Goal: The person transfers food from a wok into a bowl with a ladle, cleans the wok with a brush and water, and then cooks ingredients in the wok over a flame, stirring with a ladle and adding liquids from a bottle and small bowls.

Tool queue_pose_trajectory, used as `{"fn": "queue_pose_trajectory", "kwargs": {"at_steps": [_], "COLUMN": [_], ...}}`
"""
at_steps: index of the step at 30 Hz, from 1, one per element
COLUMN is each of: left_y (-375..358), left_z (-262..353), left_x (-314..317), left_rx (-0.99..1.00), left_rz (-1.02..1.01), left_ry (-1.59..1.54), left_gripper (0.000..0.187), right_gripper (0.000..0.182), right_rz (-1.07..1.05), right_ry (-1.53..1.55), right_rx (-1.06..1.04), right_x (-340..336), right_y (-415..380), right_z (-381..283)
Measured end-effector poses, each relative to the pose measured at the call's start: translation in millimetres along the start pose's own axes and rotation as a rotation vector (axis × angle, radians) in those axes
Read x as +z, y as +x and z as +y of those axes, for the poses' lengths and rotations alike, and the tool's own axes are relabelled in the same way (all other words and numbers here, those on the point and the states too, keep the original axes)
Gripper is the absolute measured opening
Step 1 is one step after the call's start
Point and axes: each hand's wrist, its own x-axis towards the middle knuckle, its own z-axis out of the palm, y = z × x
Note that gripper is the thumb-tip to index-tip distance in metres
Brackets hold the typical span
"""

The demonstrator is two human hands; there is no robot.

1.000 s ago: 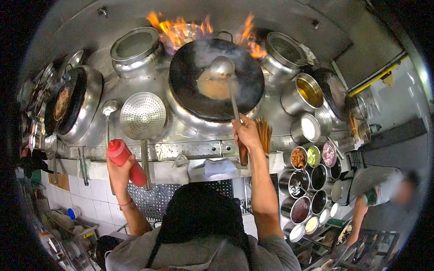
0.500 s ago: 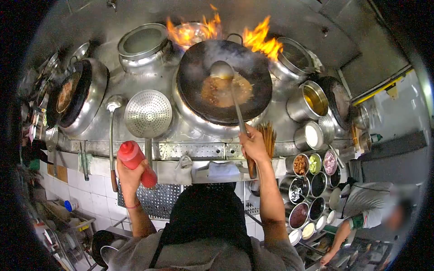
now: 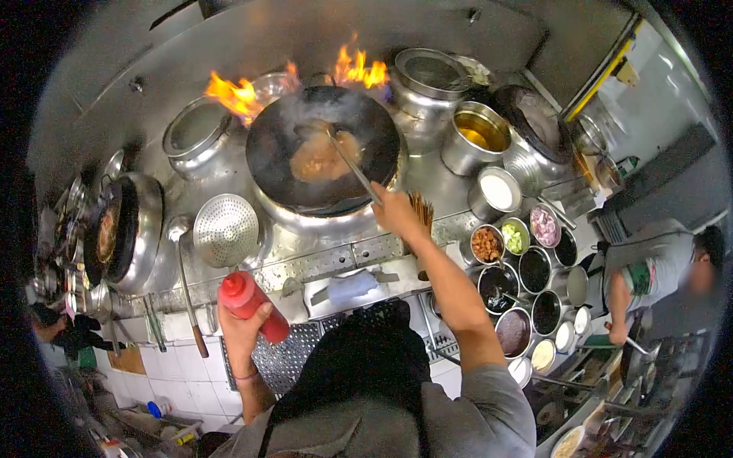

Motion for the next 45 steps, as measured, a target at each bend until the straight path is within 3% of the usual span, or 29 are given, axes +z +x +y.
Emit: {"fn": "queue_pose_trajectory", "kwargs": {"at_steps": [2,5,8,9,10,12,13,14,16,19,21,22,23,24,25,26,27,28,29,30,32,33,37,43,45], "left_y": [2,2,3,2,5,5,7,6,-2,-12,-16,-19,-26,-30,-28,-23,-19,-19,-16,-12,-15,-15,-17,-27,-29], "left_z": [5,3,9,10,10,17,15,20,33,48,54,62,71,77,77,76,74,74,67,55,50,46,34,26,22], "left_x": [14,29,58,69,78,106,115,130,155,190,213,227,240,248,249,247,245,243,239,236,232,229,221,216,209], "left_rx": [-0.006,-0.004,0.061,0.060,0.052,0.021,0.040,0.056,0.076,0.144,0.146,0.153,0.107,0.056,0.055,0.074,0.095,0.055,0.060,0.001,-0.103,-0.105,-0.196,-0.198,-0.247], "left_rz": [-0.018,-0.083,-0.203,-0.276,-0.290,-0.318,-0.381,-0.421,-0.477,-0.611,-0.828,-0.842,-0.928,-1.010,-1.025,-1.141,-1.252,-1.270,-1.277,-1.286,-1.219,-1.211,-1.160,-1.013,-0.955], "left_ry": [-0.069,-0.110,-0.086,-0.102,-0.118,-0.224,-0.212,-0.277,-0.347,-0.392,-0.284,-0.282,-0.449,-0.616,-0.613,-0.499,-0.381,-0.360,-0.353,-0.255,-0.163,-0.157,-0.150,-0.110,-0.100], "left_gripper": [0.065,0.065,0.062,0.062,0.061,0.062,0.064,0.066,0.068,0.077,0.083,0.083,0.082,0.082,0.082,0.080,0.078,0.063,0.063,0.055,0.035,0.035,0.028,0.023,0.023], "right_gripper": [0.054,0.054,0.038,0.029,0.039,0.053,0.065,0.086,0.102,0.096,0.094,0.092,0.093,0.092,0.090,0.088,0.087,0.085,0.084,0.076,0.072,0.068,0.067,0.079,0.088], "right_rz": [-0.020,0.121,0.077,0.133,0.173,0.280,0.003,-0.052,-0.195,0.146,0.267,0.378,0.353,0.471,0.520,0.655,0.731,0.822,0.900,1.041,1.155,1.213,1.356,1.379,1.353], "right_ry": [-0.255,-0.278,-0.379,-0.408,-0.252,0.152,0.394,0.420,0.682,0.565,0.526,0.482,0.518,0.426,0.476,0.395,0.340,0.429,0.295,0.028,0.049,-0.097,-0.146,-0.003,-0.180], "right_rx": [0.027,-0.047,-0.023,-0.156,-0.145,-0.420,-0.330,-0.349,-0.338,-0.122,-0.115,-0.118,0.017,0.088,0.193,0.160,0.265,0.316,0.373,0.260,0.365,0.359,0.558,0.799,0.830], "right_x": [-7,2,5,6,-7,-43,-68,-79,-94,-68,-82,-94,-108,-126,-136,-148,-162,-181,-188,-200,-212,-219,-207,-180,-173], "right_y": [-17,-25,-31,-34,-44,-77,-100,-125,-158,-187,-201,-209,-218,-226,-233,-238,-244,-246,-249,-250,-255,-255,-268,-281,-285], "right_z": [-5,15,19,28,13,-26,-44,-55,-69,-54,-37,-26,-19,-15,2,20,35,44,74,97,154,175,281,339,351]}}
